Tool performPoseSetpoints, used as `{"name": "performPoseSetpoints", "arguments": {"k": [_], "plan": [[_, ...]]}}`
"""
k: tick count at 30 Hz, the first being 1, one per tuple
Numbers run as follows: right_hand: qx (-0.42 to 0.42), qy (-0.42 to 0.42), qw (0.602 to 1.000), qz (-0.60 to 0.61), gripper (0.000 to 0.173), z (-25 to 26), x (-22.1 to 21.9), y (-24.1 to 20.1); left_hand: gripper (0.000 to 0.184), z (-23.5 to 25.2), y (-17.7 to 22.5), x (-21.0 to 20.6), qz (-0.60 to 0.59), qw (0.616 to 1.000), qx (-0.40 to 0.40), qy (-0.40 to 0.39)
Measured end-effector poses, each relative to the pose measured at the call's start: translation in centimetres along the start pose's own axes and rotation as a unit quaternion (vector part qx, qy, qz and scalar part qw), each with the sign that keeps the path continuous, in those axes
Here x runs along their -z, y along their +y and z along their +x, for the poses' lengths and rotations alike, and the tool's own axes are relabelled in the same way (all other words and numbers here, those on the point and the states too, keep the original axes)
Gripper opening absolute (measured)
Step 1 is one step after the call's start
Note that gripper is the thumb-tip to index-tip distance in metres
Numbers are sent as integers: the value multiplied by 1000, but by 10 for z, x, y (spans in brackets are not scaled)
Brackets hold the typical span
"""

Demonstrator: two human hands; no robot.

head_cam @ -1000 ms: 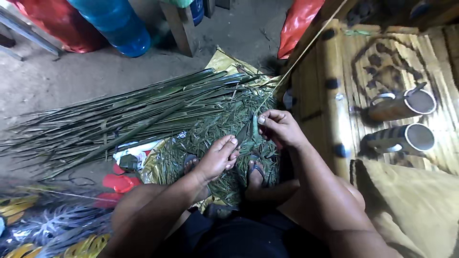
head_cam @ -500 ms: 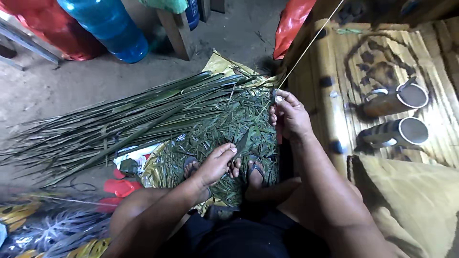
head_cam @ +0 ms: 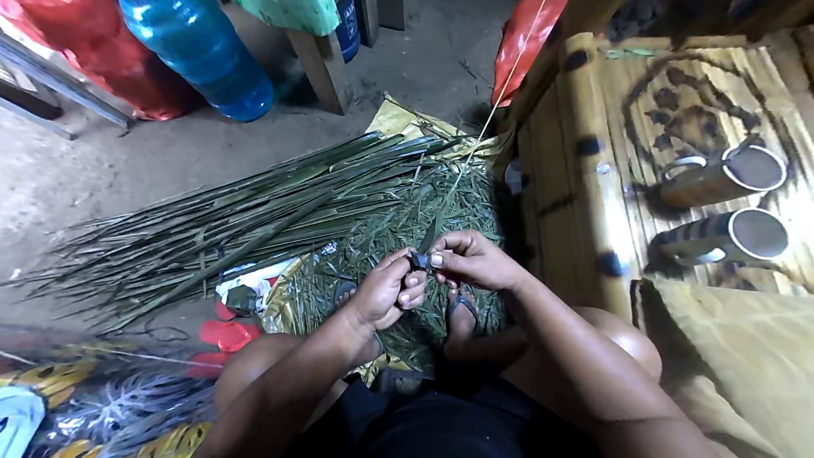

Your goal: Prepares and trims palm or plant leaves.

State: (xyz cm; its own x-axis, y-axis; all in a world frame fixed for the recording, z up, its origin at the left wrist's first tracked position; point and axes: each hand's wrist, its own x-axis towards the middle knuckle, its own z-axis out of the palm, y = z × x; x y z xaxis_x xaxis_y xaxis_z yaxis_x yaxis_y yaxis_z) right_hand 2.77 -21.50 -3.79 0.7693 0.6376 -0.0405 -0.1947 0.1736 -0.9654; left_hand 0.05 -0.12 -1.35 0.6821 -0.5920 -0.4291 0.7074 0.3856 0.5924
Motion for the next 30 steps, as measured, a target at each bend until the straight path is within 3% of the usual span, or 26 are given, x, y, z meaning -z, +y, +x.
{"name": "performPoseSetpoints", "arguments": {"k": [6, 12, 17, 24, 26, 30], "plan": [[36, 72, 996, -48, 16, 3, 21, -6, 31, -5, 5, -2, -8, 999, 33, -13], [73, 110, 984, -115, 16, 2, 30, -11, 28, -5, 6, -1, 28, 999, 17, 6], [43, 271, 957, -97, 14, -4, 52, -29, 25, -10, 1, 0, 99, 995, -1, 28], [-70, 134, 988, -18, 20, 2, 1, -13, 22, -1, 1, 2, 291, 942, -107, 127], [-66, 147, 986, -38, 19, 1, 2, -16, 21, -2, 2, 3, 328, 929, -114, 130], [-27, 255, 965, -51, 19, -2, 31, -28, 19, -5, -3, 2, 383, 905, -131, 129]]}}
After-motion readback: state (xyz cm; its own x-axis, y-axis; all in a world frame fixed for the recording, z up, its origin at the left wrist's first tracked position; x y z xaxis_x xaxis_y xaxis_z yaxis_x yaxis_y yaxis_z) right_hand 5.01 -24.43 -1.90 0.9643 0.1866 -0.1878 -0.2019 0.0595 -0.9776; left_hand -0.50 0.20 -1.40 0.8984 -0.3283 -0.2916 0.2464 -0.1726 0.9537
